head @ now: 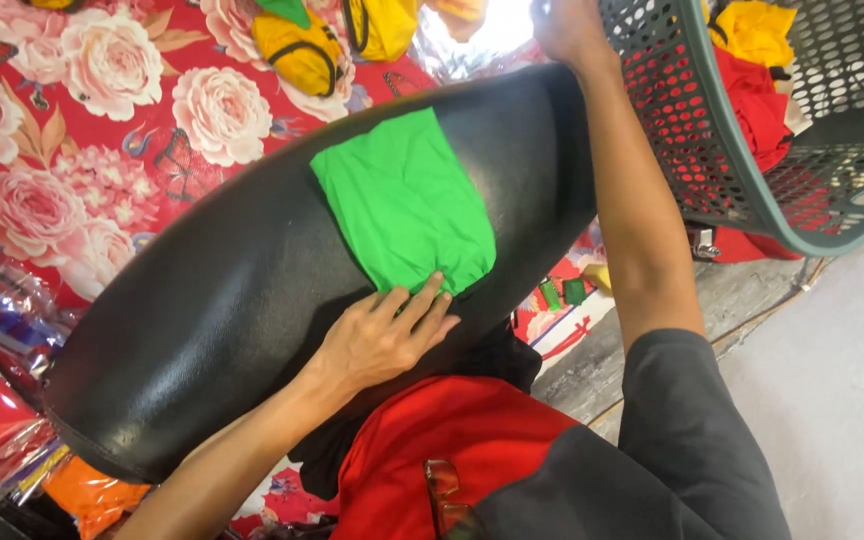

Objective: Fitting fabric seat covers onto a mold for shaping and then packaging them into plastic bags.

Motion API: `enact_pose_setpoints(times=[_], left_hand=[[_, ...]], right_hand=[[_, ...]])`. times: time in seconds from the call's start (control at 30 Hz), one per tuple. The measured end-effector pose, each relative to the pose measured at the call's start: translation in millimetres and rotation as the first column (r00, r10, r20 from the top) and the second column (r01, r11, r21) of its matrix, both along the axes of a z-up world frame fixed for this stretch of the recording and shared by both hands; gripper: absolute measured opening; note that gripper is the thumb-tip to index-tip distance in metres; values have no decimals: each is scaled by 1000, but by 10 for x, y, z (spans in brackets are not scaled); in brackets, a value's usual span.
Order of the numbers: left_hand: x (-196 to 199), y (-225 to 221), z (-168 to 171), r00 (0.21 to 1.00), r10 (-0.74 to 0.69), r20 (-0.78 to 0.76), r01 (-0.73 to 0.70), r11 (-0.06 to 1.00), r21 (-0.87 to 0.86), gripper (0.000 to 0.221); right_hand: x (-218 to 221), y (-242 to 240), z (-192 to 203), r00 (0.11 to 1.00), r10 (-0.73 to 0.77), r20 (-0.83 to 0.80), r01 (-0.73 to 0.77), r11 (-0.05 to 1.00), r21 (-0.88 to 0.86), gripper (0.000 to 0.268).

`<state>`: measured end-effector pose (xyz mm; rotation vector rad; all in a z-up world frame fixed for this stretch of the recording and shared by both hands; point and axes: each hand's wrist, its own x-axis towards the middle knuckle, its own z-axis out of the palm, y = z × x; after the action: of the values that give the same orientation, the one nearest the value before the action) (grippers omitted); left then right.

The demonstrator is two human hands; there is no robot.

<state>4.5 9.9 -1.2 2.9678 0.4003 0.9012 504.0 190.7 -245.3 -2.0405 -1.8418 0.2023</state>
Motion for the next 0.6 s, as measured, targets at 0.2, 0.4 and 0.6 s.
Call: enact_pose_setpoints(times=[0.2, 0.4, 0.6], left_hand=[[18, 53, 53, 1000, -12, -7, 11, 997, -77, 26], [19, 82, -5, 1000, 2, -24, -5, 991, -137, 25], [-3, 74, -22, 996, 12, -89, -27, 987, -160, 28]], right_hand=[[147, 235, -37, 948, -219, -231, 45, 811, -583, 78], [-291, 231, 397, 863, -474, -178, 173, 606, -776, 91], [-405, 188, 509, 869, -494, -28, 291, 557, -778, 75]])
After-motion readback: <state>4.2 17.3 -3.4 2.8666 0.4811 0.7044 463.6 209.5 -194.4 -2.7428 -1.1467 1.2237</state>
